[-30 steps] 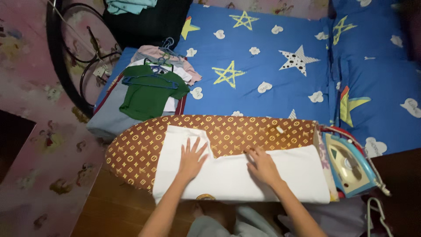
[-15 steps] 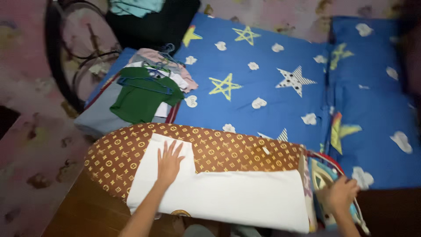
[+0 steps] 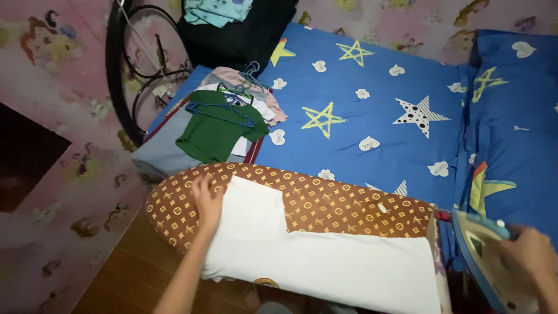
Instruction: The person irons a white t-shirt on an ironing board, smoothing it out and flipping it to press both sides. They then place the shirt on a hanger and proceed to iron a second white t-shirt with a graphic print, repeating the same process before hanging it.
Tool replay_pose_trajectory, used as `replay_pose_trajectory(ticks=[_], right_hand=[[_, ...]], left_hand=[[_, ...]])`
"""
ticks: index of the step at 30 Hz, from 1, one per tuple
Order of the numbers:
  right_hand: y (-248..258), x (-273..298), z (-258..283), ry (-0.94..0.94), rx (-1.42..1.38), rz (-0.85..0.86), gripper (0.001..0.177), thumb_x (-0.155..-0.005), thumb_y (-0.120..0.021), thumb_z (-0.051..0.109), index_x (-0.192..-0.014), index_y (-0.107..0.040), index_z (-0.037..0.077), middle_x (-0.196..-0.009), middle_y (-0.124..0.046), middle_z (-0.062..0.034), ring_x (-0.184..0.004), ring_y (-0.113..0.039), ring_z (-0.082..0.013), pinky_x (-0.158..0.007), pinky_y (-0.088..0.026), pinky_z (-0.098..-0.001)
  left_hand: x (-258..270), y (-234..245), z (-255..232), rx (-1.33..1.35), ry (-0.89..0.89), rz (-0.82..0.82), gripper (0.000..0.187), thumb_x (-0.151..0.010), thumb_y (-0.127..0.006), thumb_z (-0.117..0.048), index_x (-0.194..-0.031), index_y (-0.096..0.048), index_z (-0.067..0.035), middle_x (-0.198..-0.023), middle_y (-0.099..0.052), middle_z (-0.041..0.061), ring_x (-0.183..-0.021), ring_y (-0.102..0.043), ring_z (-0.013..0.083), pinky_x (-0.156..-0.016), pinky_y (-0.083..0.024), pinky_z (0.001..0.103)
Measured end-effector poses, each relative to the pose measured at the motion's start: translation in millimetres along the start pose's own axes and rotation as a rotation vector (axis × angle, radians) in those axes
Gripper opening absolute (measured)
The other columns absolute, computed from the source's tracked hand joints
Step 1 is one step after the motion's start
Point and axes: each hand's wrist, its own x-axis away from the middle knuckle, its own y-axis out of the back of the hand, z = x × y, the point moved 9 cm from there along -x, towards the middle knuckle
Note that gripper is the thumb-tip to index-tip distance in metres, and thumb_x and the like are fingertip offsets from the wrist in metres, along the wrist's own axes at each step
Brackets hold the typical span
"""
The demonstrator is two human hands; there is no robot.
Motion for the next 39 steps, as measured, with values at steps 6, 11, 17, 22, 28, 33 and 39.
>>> replay_pose_trajectory(ticks=[6, 11, 17, 22, 28, 33, 39], right_hand=[[60, 63, 182, 0.368, -0.051, 0.034, 0.081, -0.065, -0.088, 0.055, -0.130, -0.074, 0.009, -0.098, -0.079, -0.0214, -0.086, -0.079, -0.0338, -0.081, -0.061, -0.0437], [56, 168, 376, 0.621, -0.062, 0.229, 0.068, -0.066, -0.081, 0.060, -0.117, -0.076, 0.016, -0.088, -0.079, -0.0169, -0.082, -0.078, -0.0334, -0.077, -0.059, -0.0450], [-13, 246, 541, 0.920, 0.181, 0.265, 0.055, -0.073, -0.079, 0.060, -0.099, -0.075, 0.012, -0.089, -0.073, -0.0161, -0.086, -0.073, -0.0357, -0.078, -0.058, -0.0487], [-42, 293, 620, 1.201, 0.111, 0.146, 0.049, -0.078, -0.078, 0.055, -0.099, -0.072, 0.011, -0.082, -0.073, -0.0155, -0.081, -0.072, -0.0367, -0.073, -0.057, -0.0497], [-50, 329, 654, 1.458, 0.179, 0.224, 0.049, -0.077, -0.079, 0.053, -0.108, -0.069, 0.015, -0.079, -0.073, -0.0150, -0.074, -0.071, -0.0378, -0.067, -0.056, -0.0503], [-58, 327, 653, 1.437, 0.179, 0.173, 0.045, -0.076, -0.078, 0.049, -0.105, -0.070, 0.015, -0.078, -0.073, -0.0135, -0.073, -0.072, -0.0359, -0.064, -0.056, -0.0502], [-45, 305, 664, 1.235, 0.002, 0.095, 0.047, -0.075, -0.079, 0.052, -0.097, -0.071, 0.011, -0.074, -0.072, -0.0147, -0.072, -0.071, -0.0363, -0.065, -0.056, -0.0499]], left_hand=[[84, 34, 83, 0.156, 0.134, -0.158, 0.054, -0.086, -0.077, -0.012, -0.132, -0.052, 0.002, -0.138, -0.039, 0.022, -0.121, -0.050, 0.0319, -0.100, -0.047, 0.046], [94, 8, 136, 0.514, 0.153, 0.048, 0.044, -0.088, -0.077, -0.017, -0.123, -0.058, 0.001, -0.110, -0.065, 0.014, -0.093, -0.065, 0.0200, -0.081, -0.057, 0.034], [89, -7, 125, 0.319, 0.112, 0.409, 0.032, -0.082, -0.089, -0.018, -0.102, -0.071, 0.000, -0.107, -0.065, 0.001, -0.075, -0.059, 0.0114, -0.066, -0.052, 0.027], [91, -9, 128, 0.437, 0.234, 0.499, 0.045, -0.076, -0.087, -0.013, -0.111, -0.060, -0.003, -0.073, -0.063, 0.001, -0.066, -0.048, 0.0088, -0.059, -0.043, 0.026], [94, -11, 151, 0.628, 0.243, 0.494, 0.033, -0.084, -0.077, -0.004, -0.107, -0.054, -0.005, -0.072, -0.062, -0.003, -0.069, -0.054, 0.0068, -0.067, -0.047, 0.022], [93, -25, 168, 0.714, 0.161, 0.444, 0.034, -0.084, -0.076, -0.002, -0.106, -0.051, -0.006, -0.074, -0.060, -0.004, -0.069, -0.051, 0.0066, -0.063, -0.042, 0.024], [90, -29, 174, 0.671, 0.196, 0.444, 0.034, -0.083, -0.076, -0.001, -0.106, -0.052, -0.006, -0.071, -0.062, -0.003, -0.069, -0.053, 0.0059, -0.064, -0.043, 0.022]])
